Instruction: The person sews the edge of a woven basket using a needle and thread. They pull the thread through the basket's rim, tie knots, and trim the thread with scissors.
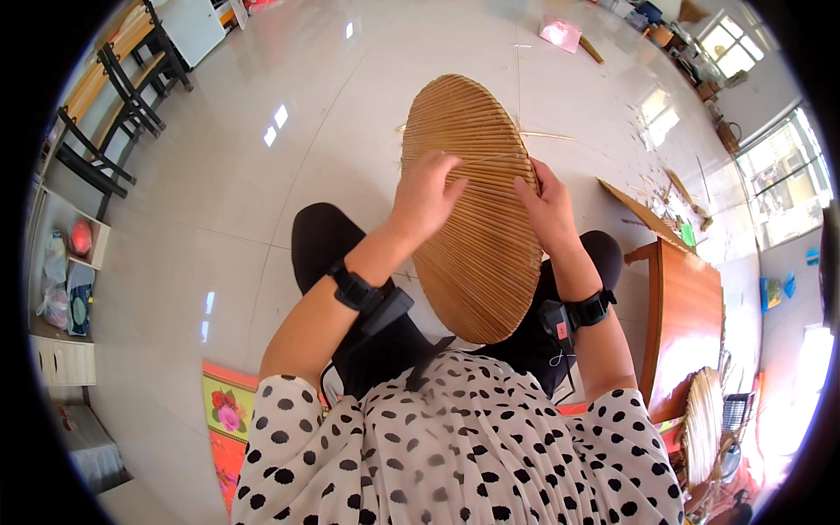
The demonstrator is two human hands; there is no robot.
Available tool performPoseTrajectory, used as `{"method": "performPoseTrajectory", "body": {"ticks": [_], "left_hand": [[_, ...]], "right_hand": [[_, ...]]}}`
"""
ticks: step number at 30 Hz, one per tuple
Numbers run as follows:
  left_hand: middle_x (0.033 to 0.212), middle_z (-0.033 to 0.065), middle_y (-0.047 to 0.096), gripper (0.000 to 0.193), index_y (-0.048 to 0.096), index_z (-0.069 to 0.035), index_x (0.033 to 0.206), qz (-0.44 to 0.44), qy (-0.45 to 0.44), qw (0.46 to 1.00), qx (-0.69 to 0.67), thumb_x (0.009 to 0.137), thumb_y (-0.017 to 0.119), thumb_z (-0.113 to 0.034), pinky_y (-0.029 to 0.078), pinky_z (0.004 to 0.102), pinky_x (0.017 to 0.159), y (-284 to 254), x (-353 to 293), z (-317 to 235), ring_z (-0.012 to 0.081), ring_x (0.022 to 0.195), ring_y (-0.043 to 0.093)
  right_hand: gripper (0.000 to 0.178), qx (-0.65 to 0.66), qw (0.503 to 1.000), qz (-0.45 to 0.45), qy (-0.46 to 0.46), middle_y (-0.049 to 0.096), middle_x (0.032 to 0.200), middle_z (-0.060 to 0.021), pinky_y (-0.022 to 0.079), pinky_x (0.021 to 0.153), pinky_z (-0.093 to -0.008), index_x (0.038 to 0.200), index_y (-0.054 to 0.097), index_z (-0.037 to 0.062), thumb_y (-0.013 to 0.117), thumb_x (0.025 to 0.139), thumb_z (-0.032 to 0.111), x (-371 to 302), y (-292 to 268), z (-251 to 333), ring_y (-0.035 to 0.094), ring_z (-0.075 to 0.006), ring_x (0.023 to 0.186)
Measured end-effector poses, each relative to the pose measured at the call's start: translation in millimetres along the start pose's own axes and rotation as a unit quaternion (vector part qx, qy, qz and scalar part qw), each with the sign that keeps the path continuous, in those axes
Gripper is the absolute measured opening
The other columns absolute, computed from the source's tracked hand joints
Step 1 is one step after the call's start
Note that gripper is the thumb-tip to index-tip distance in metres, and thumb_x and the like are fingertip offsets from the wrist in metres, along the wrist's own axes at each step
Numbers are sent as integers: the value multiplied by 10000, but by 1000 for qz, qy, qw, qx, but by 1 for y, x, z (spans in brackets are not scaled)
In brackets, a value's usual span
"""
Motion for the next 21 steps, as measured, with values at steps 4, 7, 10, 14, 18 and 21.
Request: {"method": "performPoseTrajectory", "body": {"ticks": [4,7,10,14,18,21], "left_hand": [[914,112,646,181,679,-30,973,-39,35,999,-13,802,735,-56,501,372,683,-1,13,13,291,784,634],[878,109,639,164,681,-29,944,-59,77,995,19,793,741,-52,499,374,664,8,15,10,300,773,628],[849,104,630,160,685,-41,942,-65,98,993,16,794,743,-58,498,373,641,18,14,10,305,748,627],[851,104,643,140,680,-36,930,-83,104,991,-5,801,731,-46,518,355,629,25,13,6,292,740,645],[873,111,660,99,654,-16,894,-56,25,989,-134,812,708,-29,537,338,640,27,13,0,266,756,667],[868,109,665,79,627,-3,866,-54,15,986,-156,832,692,-34,534,321,630,27,12,-6,239,744,665]], "right_hand": [[414,-16,1000,12,-6,685,1103,-141,490,893,-305,1301,547,-41,616,932,135,-9,8,10,638,-180,1006],[408,-31,999,23,-5,685,1093,-128,490,888,-299,1298,548,-44,615,934,128,-16,14,22,632,-166,991],[408,-5,1000,26,-4,682,1088,-109,490,883,-290,1300,546,-47,615,936,123,-20,16,20,622,-145,980],[415,41,999,23,17,674,1089,-84,488,881,-275,1311,538,-47,616,938,118,-24,14,20,608,-121,976],[431,53,998,18,21,666,1105,-78,482,890,-269,1326,528,-44,622,941,126,-26,11,15,600,-115,988],[440,58,998,14,20,663,1119,-78,479,899,-270,1334,524,-41,628,943,131,-29,12,13,596,-116,1005]]}}
Point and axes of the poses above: each hand's wrist, its own x-axis towards the middle knuckle, its own y-axis out of the palm, z = x × y, the point moved 3 cm from there along x, towards the middle knuckle
